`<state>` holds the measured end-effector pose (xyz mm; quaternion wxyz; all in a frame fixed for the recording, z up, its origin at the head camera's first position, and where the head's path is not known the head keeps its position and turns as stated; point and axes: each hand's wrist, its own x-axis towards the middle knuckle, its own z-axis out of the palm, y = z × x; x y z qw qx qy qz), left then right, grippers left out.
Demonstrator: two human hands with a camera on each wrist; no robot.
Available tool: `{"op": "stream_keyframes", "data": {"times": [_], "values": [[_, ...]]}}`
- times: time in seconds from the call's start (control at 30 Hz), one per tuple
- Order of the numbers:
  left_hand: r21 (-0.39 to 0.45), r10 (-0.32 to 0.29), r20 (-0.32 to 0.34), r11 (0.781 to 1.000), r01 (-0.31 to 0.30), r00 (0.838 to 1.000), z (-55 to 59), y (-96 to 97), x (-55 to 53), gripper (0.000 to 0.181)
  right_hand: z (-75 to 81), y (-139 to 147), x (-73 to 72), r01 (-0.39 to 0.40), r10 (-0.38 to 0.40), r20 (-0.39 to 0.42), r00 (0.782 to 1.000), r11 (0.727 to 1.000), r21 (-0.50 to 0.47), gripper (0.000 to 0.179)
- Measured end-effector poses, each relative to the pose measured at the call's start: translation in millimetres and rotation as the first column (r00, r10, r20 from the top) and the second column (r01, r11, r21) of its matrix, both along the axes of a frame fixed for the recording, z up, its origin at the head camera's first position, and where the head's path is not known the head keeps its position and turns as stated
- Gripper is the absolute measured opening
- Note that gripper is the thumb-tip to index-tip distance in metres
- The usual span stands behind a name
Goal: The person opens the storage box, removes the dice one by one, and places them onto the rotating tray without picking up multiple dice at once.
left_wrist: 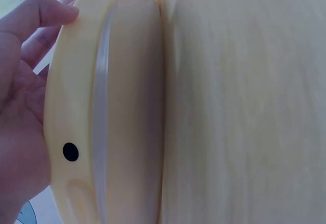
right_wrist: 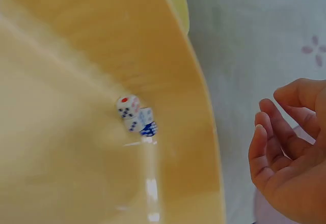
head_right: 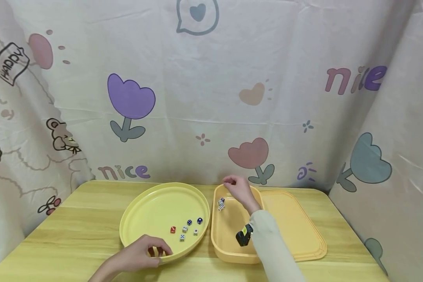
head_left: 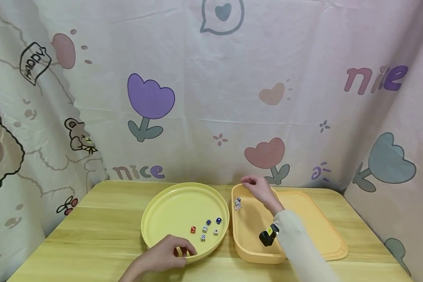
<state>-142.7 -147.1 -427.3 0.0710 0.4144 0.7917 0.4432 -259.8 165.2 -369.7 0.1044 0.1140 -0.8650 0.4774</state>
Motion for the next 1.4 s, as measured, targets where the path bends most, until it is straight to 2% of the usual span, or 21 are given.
{"op": "stream_keyframes", "data": {"times": [0.1,0.23,0.33,0.5,0.73,0.83,1.0,1.13,1.4], "values": [[-0.002,-0.001,0.006,1.000,0.001,1.000,1.2,0.6,0.3,0.023,-7.7,1,-3.8,0.028,-0.028,0.032,0.999,1.000,-0.012,0.015],[-0.005,0.006,0.013,1.000,-0.006,1.000,2.9,0.6,0.9,0.025,-16.4,2,-5.2,0.018,-0.015,0.065,0.998,0.999,-0.046,0.014],[-0.003,0.010,0.015,1.000,-0.010,1.000,2.8,0.3,0.7,0.026,-22.2,2,-4.4,-0.050,0.055,0.135,0.989,0.998,-0.039,0.014],[-0.003,0.008,0.003,1.000,-0.008,1.000,0.9,-0.2,-0.5,0.026,-30.1,2,-1.9,-0.160,0.147,0.241,0.959,0.987,0.036,0.015],[0.000,0.008,-0.008,1.000,-0.008,1.000,-0.7,-0.8,-1.0,0.027,-39.5,3,-0.4,-0.156,0.134,0.249,0.959,0.985,0.070,0.013],[0.003,0.007,-0.005,1.000,-0.006,1.000,-0.7,-0.4,-0.8,0.026,-44.8,4,-0.5,-0.162,0.138,0.277,0.951,0.984,0.067,0.012],[0.001,0.008,-0.004,1.000,-0.008,1.000,-0.4,0.2,-0.6,0.026,-54.9,7,-2.6,-0.188,0.174,0.299,0.938,0.982,0.018,0.014],[-0.004,0.011,-0.009,1.000,-0.011,1.000,-0.5,0.9,-0.9,0.027,-61.1,8,-6.2,-0.167,0.164,0.295,0.941,0.986,-0.018,0.015],[0.000,0.006,0.006,1.000,-0.006,1.000,-1.2,-0.3,-1.2,0.028,-68.5,7,-11.8,-0.130,0.125,0.281,0.952,0.992,0.000,0.018]]}}
